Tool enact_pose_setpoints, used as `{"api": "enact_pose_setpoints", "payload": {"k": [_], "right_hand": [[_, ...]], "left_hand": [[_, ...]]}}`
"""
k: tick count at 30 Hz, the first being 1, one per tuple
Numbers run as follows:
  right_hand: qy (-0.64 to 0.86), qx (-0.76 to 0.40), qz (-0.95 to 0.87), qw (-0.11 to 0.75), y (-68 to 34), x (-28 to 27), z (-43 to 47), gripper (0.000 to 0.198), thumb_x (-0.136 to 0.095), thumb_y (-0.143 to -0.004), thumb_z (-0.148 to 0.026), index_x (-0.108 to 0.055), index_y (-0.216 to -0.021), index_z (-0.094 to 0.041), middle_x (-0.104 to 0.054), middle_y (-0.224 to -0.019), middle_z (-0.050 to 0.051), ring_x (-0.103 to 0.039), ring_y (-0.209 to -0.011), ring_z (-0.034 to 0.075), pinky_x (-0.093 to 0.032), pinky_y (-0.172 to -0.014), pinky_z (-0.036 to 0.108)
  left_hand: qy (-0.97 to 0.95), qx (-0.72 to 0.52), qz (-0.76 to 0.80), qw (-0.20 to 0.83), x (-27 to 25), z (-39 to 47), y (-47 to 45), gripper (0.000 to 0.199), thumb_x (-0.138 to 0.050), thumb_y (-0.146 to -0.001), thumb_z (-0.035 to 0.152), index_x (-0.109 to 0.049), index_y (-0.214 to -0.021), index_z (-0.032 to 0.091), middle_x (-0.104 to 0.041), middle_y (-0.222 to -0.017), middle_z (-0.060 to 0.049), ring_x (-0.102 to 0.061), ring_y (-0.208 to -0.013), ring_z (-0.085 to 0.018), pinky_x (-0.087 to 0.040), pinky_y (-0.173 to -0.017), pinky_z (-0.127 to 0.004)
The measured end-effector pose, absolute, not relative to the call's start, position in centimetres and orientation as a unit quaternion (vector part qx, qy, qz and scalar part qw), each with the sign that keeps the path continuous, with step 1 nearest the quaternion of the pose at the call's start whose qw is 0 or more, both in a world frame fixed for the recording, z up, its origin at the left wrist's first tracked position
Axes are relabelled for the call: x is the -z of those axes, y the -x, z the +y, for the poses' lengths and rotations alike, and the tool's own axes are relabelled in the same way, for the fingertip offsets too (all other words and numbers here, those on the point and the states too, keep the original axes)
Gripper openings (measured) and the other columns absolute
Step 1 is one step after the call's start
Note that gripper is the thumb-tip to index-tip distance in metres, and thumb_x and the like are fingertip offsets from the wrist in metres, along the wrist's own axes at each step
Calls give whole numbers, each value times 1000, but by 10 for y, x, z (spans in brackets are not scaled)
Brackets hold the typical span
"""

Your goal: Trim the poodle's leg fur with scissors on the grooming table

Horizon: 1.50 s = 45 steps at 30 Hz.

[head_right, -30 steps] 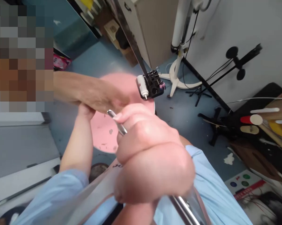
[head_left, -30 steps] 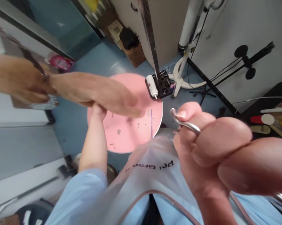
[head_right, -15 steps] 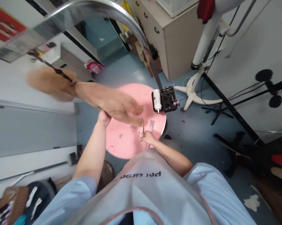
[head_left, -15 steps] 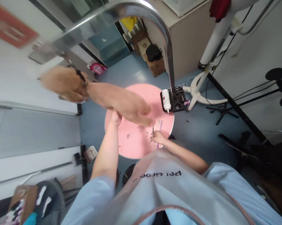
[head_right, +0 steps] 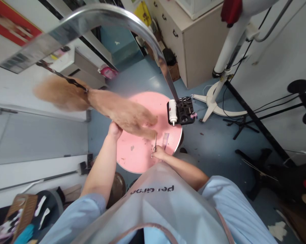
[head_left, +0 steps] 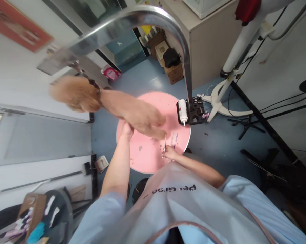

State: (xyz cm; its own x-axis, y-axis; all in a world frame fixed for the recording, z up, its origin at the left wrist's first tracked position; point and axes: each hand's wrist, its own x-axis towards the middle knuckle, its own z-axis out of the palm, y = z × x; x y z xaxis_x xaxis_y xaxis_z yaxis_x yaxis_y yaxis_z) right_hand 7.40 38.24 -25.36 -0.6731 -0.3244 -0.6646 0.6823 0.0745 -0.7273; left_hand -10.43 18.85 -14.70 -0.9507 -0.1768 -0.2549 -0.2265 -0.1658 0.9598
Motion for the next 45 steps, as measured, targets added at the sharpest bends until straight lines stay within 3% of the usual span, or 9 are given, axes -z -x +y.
{"api": "enact_pose_setpoints", "payload": {"k": [3, 7, 13, 16, 21, 31, 34, 39, 45], "right_hand": [[-140, 684, 590, 405, -74, 255, 383, 22, -69, -70, -7, -52, -78, -19, -58, -61, -5, -54, -54, 9, -39, -50, 18], [-164, 700, 552, 422, -73, 254, 383, 29, -70, -66, -3, -50, -78, -20, -57, -57, -6, -54, -51, 9, -39, -49, 18], [-184, 742, 468, 443, -74, 250, 390, 24, -69, -71, -10, -50, -82, -20, -61, -68, -3, -62, -61, 11, -50, -60, 20], [-194, 753, 441, 449, -74, 250, 394, 31, -69, -67, -5, -48, -84, -21, -61, -68, -5, -62, -60, 10, -51, -62, 21], [-186, 762, 414, 461, -72, 251, 397, 23, -66, -73, -11, -50, -86, -21, -64, -74, -2, -65, -66, 11, -53, -65, 21], [-124, 726, 470, 485, -64, 269, 413, 31, -70, -64, -8, -49, -83, -20, -64, -67, -3, -63, -60, 11, -46, -55, 18], [-90, 704, 504, 492, -51, 279, 424, 25, -70, -65, -11, -51, -79, -19, -64, -64, -3, -61, -57, 10, -42, -51, 16], [-29, 659, 550, 512, -31, 290, 441, 26, -69, -56, -5, -51, -69, -18, -58, -49, -7, -49, -41, 7, -32, -42, 15], [14, 629, 565, 534, -21, 289, 450, 20, -69, -58, -9, -52, -65, -17, -61, -50, -4, -51, -41, 8, -34, -40, 16]], "left_hand": [[160, -748, 645, 19, 146, 189, 104, 40, -60, -92, 33, -61, -117, 1, -62, -125, -16, -56, -119, -21, -44, -107, -33], [159, -748, 644, 21, 146, 189, 104, 43, -64, -87, 34, -63, -117, 3, -60, -128, -17, -55, -121, -22, -46, -105, -32], [152, -747, 647, 17, 149, 187, 106, 47, -67, -84, 40, -64, -115, 5, -61, -127, -18, -54, -125, -23, -48, -106, -32], [150, -746, 649, 19, 151, 185, 107, 45, -67, -84, 41, -65, -111, 6, -62, -125, -18, -53, -128, -24, -48, -107, -34], [152, -744, 651, 17, 152, 184, 108, 43, -70, -80, 42, -67, -106, 8, -62, -127, -17, -54, -128, -26, -50, -108, -36], [145, -739, 658, 0, 147, 183, 108, 45, -73, -74, 50, -70, -98, 13, -65, -122, -12, -56, -127, -26, -53, -108, -36], [142, -738, 660, 0, 148, 183, 107, 45, -73, -74, 50, -70, -100, 13, -66, -121, -11, -57, -126, -26, -53, -108, -36], [156, -735, 660, 4, 145, 185, 107, 44, -73, -74, 47, -68, -100, 12, -66, -118, -12, -58, -125, -27, -52, -109, -39], [150, -736, 660, 0, 143, 189, 105, 42, -72, -75, 46, -67, -97, 11, -65, -119, -14, -53, -130, -28, -50, -112, -41]]}}
